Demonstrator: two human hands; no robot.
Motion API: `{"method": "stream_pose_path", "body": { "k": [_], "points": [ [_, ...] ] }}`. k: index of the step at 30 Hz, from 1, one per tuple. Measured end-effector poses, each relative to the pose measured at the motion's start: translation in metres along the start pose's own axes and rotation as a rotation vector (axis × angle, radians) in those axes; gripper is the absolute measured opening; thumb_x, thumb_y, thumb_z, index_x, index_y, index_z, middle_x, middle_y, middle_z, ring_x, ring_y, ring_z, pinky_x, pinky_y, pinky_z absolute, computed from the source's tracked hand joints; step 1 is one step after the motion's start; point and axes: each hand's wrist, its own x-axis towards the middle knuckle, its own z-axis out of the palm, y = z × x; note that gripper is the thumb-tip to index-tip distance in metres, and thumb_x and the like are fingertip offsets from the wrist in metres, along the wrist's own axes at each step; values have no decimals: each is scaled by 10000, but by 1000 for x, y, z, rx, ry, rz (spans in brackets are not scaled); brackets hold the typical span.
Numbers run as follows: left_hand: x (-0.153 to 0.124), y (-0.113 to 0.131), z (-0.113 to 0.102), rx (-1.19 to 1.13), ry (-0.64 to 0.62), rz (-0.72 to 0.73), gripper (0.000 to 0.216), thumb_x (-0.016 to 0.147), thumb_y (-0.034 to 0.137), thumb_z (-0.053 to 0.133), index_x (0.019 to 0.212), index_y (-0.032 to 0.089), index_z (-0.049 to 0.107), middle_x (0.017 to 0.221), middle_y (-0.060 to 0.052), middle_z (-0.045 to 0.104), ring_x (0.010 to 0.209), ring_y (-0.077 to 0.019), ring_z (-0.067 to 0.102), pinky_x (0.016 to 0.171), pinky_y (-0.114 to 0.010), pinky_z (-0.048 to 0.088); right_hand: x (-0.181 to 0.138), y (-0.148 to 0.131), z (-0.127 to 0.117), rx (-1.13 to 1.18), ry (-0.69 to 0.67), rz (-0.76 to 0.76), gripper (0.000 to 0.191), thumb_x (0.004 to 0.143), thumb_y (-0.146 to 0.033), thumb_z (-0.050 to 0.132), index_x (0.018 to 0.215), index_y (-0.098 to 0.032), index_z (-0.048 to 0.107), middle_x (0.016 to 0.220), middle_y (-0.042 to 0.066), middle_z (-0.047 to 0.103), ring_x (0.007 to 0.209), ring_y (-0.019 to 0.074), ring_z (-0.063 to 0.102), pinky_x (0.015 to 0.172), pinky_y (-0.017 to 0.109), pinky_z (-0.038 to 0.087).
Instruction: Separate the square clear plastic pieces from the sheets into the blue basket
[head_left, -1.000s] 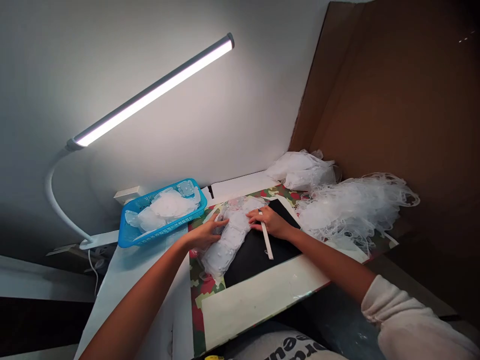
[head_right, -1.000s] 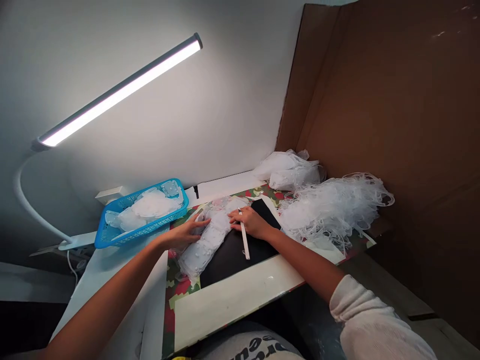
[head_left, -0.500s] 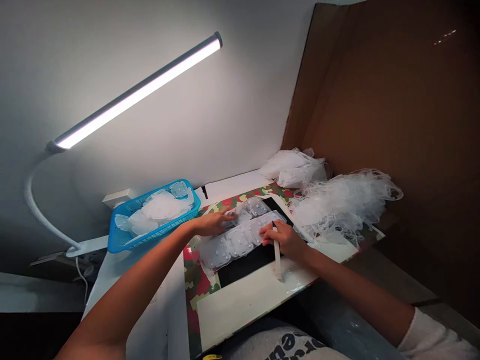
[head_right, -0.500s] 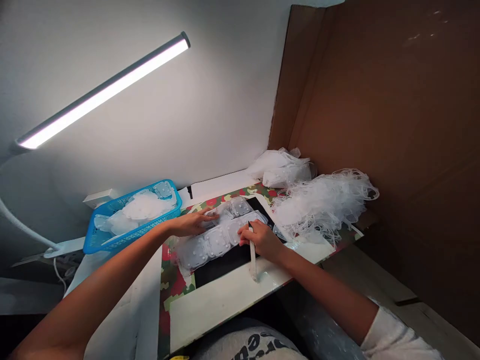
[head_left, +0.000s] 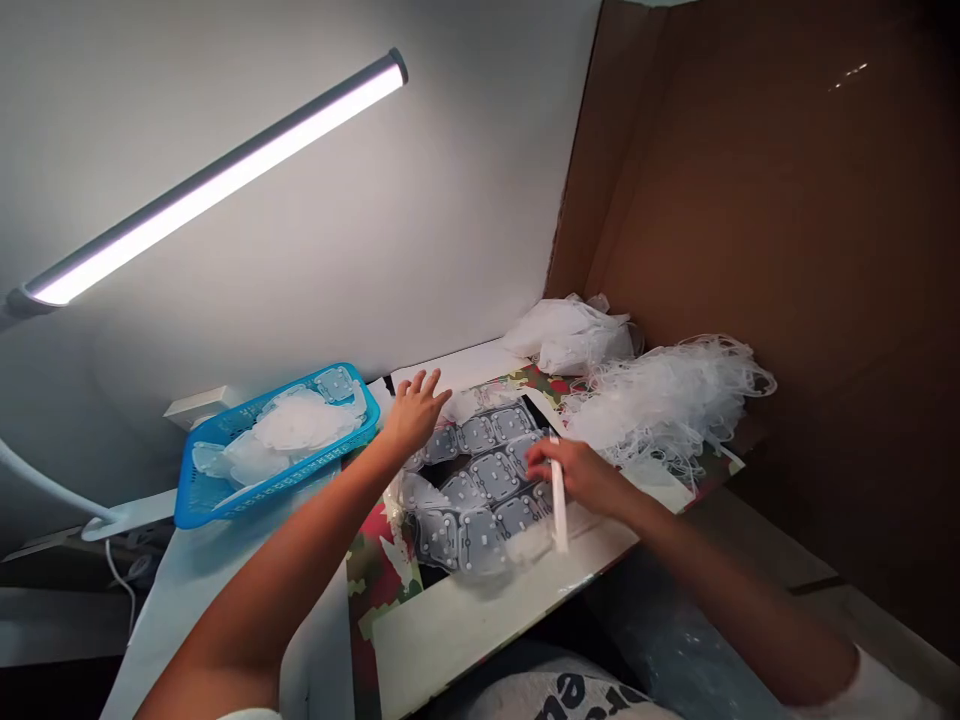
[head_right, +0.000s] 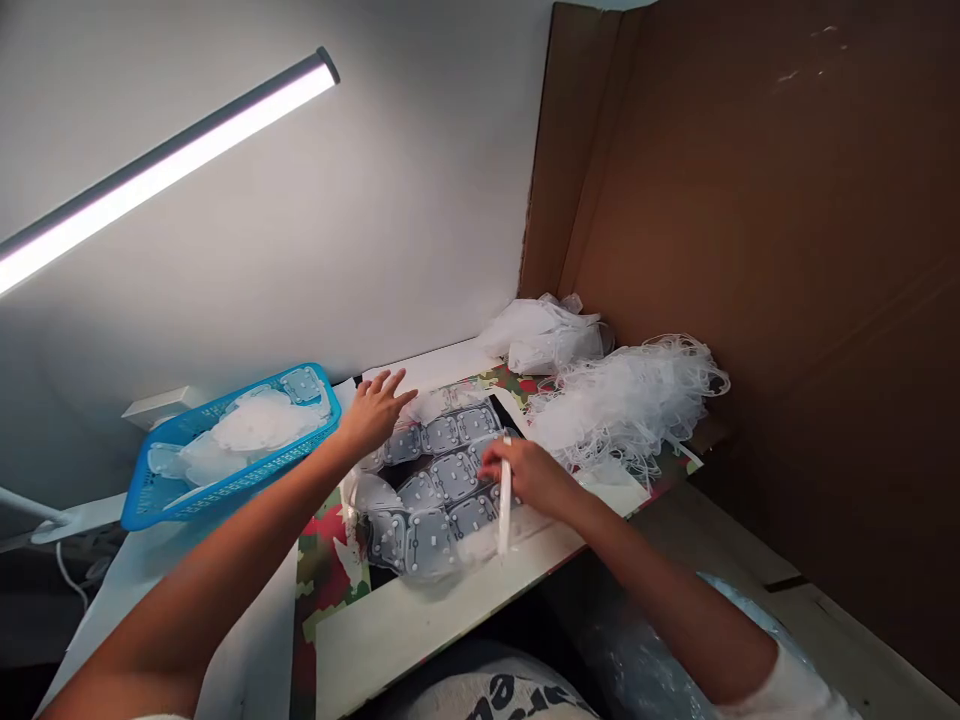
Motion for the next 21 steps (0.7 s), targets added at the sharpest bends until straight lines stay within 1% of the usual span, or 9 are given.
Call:
{"method": "stream_pose_path", "body": {
  "k": [2, 4, 6, 8, 10, 12, 15, 17, 21],
  "points": [
    [-24, 9, 2, 26, 52, -101, 420, 936, 180, 398, 1340, 175, 512, 1404, -196, 458, 1301, -344, 418, 1022, -466, 348, 41, 10, 3, -3, 80, 95, 132, 886, -336, 627, 875, -211, 669, 829, 33, 720, 740, 189, 657, 676, 287, 486],
    [-50, 13, 6, 34, 53, -230, 459, 973, 343, 367, 1341, 93, 477, 1191, -235, 572, 1094, -349, 566, 862, -433, 454, 83, 17, 16, -87, 106, 155, 168, 902, -361, 607, 894, -207, 672, 869, 41, 726, 805, 190, 666, 714, 276, 480],
    [-75, 14, 11, 23, 17, -366, 624, 968, 491, 342, 1385, 31, 405, 1017, -220, 621, 928, -348, 617, 761, -425, 483, 119, 20, 36, -184, 112, 218, 223, 893, -408, 620, 969, -204, 667, 945, 68, 725, 895, 210, 664, 766, 286, 469],
    [-94, 13, 18, 17, 26, -446, 717, 943, 554, 375, 1434, 33, 348, 1017, -214, 618, 954, -364, 603, 785, -446, 480, 145, 21, 57, -232, 124, 252, 330, 845, -462, 670, 1019, -182, 659, 1007, 124, 707, 983, 262, 641, 812, 327, 451],
    [-108, 11, 26, -24, 98, -457, 702, 925, 538, 438, 1454, 86, 346, 1143, -219, 566, 1076, -377, 549, 864, -465, 460, 159, 22, 74, -249, 135, 270, 371, 805, -480, 707, 992, -163, 663, 1017, 157, 692, 1029, 301, 615, 845, 362, 426],
    [-118, 9, 34, -172, 169, -455, 682, 909, 510, 488, 1452, 120, 352, 1210, -200, 503, 1130, -354, 513, 907, -458, 452, 166, 24, 85, -248, 142, 271, 303, 821, -451, 697, 924, -168, 666, 999, 141, 692, 1038, 296, 602, 865, 367, 395],
    [-125, 3, 44, -506, 205, -463, 664, 857, 420, 583, 1423, 149, 366, 1095, -118, 503, 1018, -272, 557, 877, -422, 488, 172, 31, 89, -221, 153, 255, 181, 857, -365, 664, 871, -185, 657, 962, 90, 699, 1017, 254, 592, 862, 340, 356],
    [-124, -1, 45, -621, 267, -442, 560, 832, 308, 598, 1358, 188, 446, 1018, -70, 501, 936, -230, 570, 850, -399, 506, 179, 35, 88, -194, 160, 253, 138, 848, -321, 669, 870, -186, 647, 944, 74, 702, 996, 237, 588, 841, 322, 342],
    [-116, -8, 37, -405, 470, -343, 334, 895, 163, 446, 1187, 202, 604, 1074, -105, 494, 995, -238, 553, 856, -393, 502, 201, 36, 83, -110, 197, 276, 96, 833, -268, 659, 847, -183, 618, 881, 58, 700, 908, 212, 598, 782, 298, 343]
  ]
}}
